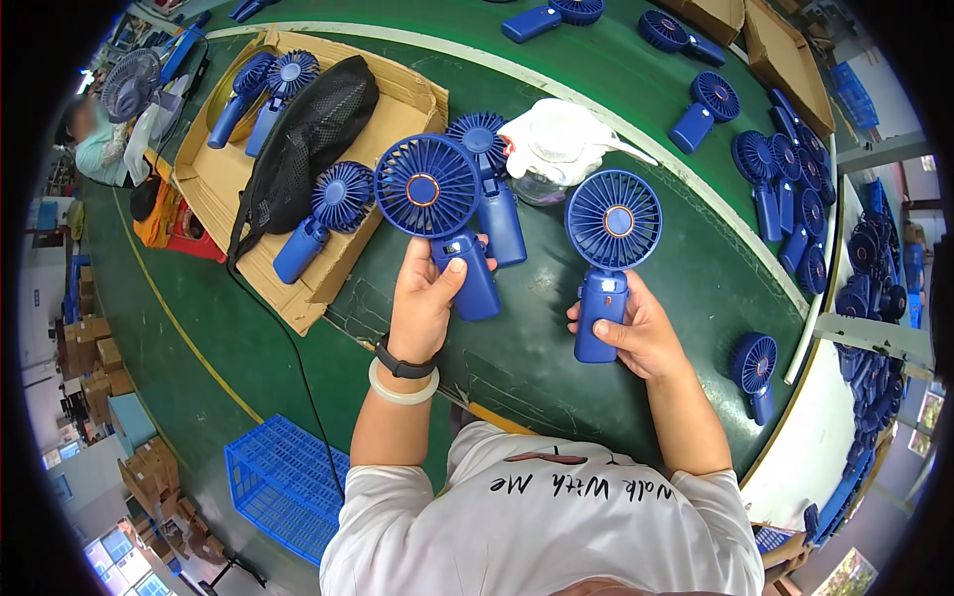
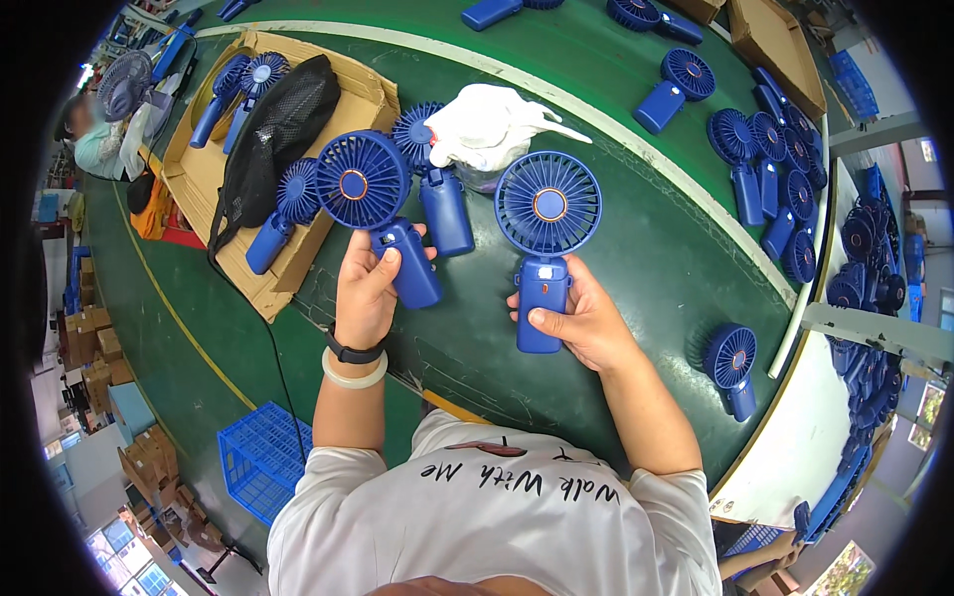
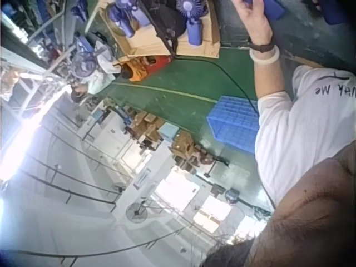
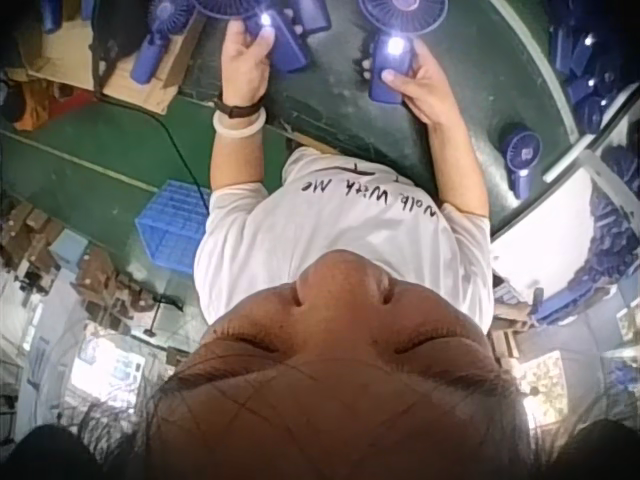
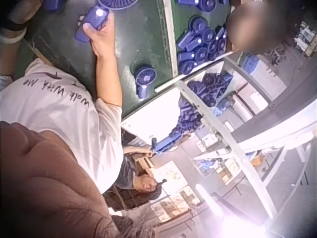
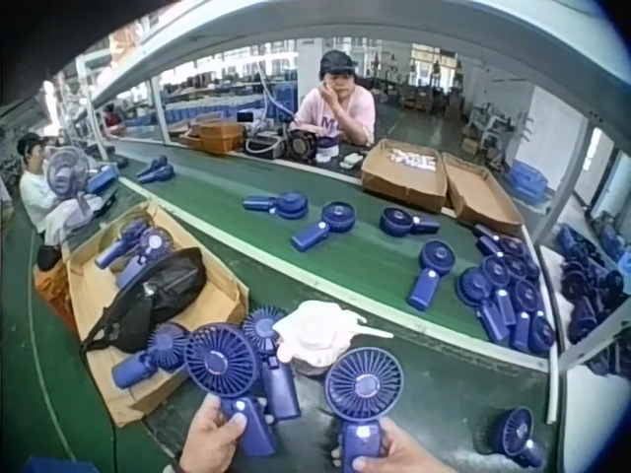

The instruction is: The person assembles blue portable fans on a green workbench. They pick up fan heads and handles, attach them together, and wipe the units with a white cloth. The person repeatedly handles the fans, checking their assembly and cleaning them before placing them on the table.

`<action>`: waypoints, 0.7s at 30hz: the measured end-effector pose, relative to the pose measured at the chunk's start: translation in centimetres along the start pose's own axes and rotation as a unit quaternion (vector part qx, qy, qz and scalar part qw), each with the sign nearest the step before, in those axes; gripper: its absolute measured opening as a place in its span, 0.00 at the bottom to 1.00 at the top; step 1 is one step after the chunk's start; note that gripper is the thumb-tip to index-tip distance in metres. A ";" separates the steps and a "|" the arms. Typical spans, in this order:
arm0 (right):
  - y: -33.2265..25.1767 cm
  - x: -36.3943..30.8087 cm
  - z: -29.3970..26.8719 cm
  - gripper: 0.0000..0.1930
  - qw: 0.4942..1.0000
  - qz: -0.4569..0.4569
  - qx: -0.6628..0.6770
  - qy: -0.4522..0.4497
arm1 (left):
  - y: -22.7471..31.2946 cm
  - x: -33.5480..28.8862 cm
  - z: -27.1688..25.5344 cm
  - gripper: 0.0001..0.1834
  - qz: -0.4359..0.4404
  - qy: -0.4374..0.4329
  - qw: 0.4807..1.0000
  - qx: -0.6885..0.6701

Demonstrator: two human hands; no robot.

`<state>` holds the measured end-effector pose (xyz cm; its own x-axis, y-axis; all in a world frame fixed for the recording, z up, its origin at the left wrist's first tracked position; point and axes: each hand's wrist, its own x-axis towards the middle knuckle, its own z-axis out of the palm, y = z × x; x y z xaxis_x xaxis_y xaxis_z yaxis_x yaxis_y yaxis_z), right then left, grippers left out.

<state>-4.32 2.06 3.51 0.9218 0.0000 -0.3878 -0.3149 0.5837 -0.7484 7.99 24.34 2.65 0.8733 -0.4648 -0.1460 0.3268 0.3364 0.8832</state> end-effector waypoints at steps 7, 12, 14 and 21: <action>0.2 -0.1 -0.3 0.31 1.000 0.000 -0.021 -0.009 | -0.1 -0.2 -0.2 0.24 -0.012 -0.006 1.000 0.012; 0.2 -0.2 0.0 0.32 0.999 -0.003 -0.034 -0.021 | -0.2 -0.2 -0.7 0.23 -0.011 -0.006 1.000 0.029; 0.1 -0.1 0.2 0.33 0.999 0.002 -0.037 -0.026 | 0.0 -0.3 -1.0 0.22 -0.017 0.005 0.999 0.034; 0.2 0.0 0.7 0.34 0.999 0.017 -0.048 -0.014 | 0.9 -0.9 -2.5 0.21 -0.080 0.036 0.993 0.076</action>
<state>-4.17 2.72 3.73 0.9160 0.0425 -0.3988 -0.3647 0.5020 -0.7842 8.37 27.12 2.44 0.8401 -0.4408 -0.3161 0.4093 0.1327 0.9027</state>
